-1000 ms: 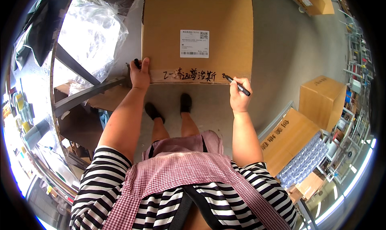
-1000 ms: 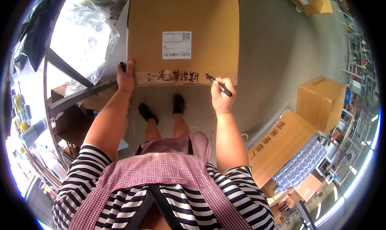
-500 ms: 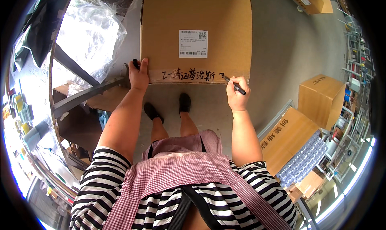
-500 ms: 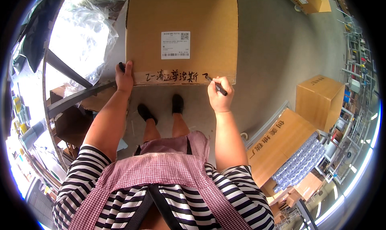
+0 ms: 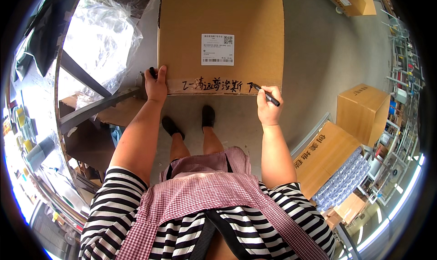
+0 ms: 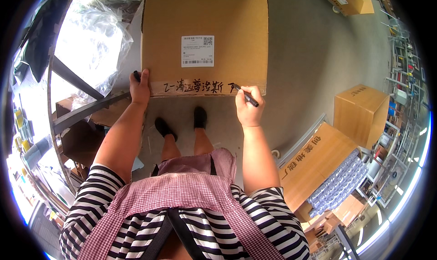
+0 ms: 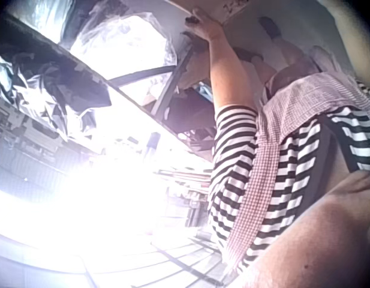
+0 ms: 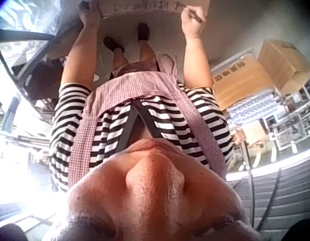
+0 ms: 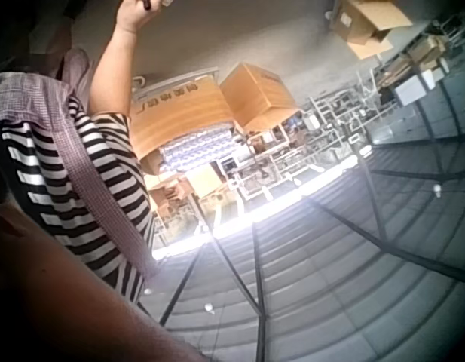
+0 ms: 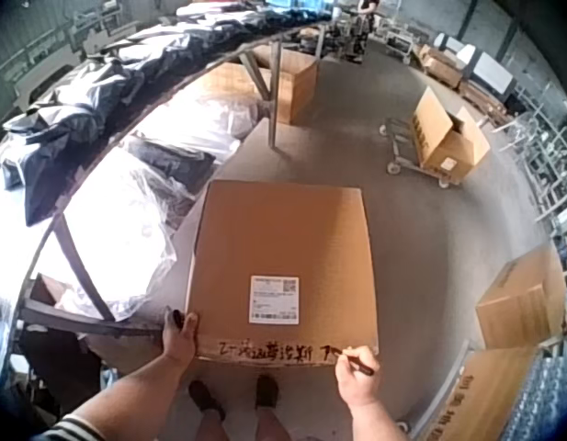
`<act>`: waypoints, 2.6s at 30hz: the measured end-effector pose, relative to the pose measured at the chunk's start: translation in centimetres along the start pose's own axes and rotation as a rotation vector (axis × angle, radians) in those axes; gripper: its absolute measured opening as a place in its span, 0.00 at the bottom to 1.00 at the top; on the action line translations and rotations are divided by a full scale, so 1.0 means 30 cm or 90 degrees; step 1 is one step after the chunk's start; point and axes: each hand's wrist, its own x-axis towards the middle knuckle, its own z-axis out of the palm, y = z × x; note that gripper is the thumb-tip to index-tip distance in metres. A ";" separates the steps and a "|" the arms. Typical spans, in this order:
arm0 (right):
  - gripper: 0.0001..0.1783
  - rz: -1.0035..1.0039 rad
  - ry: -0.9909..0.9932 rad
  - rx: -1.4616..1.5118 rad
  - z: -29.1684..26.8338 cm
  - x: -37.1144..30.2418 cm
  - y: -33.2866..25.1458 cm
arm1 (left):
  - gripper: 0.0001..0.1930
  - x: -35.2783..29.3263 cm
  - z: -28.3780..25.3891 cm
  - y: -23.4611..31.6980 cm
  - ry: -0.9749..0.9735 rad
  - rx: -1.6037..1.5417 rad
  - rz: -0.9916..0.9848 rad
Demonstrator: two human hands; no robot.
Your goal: The person picks up a cardboard box, writes on it with a marker, and then places several gray packaged items into the box from a table.
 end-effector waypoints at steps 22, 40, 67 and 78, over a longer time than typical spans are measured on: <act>0.05 -0.015 -0.040 0.017 -0.022 -0.005 0.024 | 0.30 0.011 0.006 -0.026 0.012 0.034 0.038; 0.06 -0.027 -0.026 -0.058 -0.028 -0.002 0.025 | 0.31 0.010 0.003 -0.023 0.011 0.028 0.033; 0.05 0.067 0.030 -0.035 -0.100 0.015 0.084 | 0.31 0.011 0.009 -0.023 0.000 0.028 0.007; 0.06 -0.041 0.119 0.040 -0.135 -0.011 0.017 | 0.26 0.004 0.001 -0.037 0.027 0.048 0.074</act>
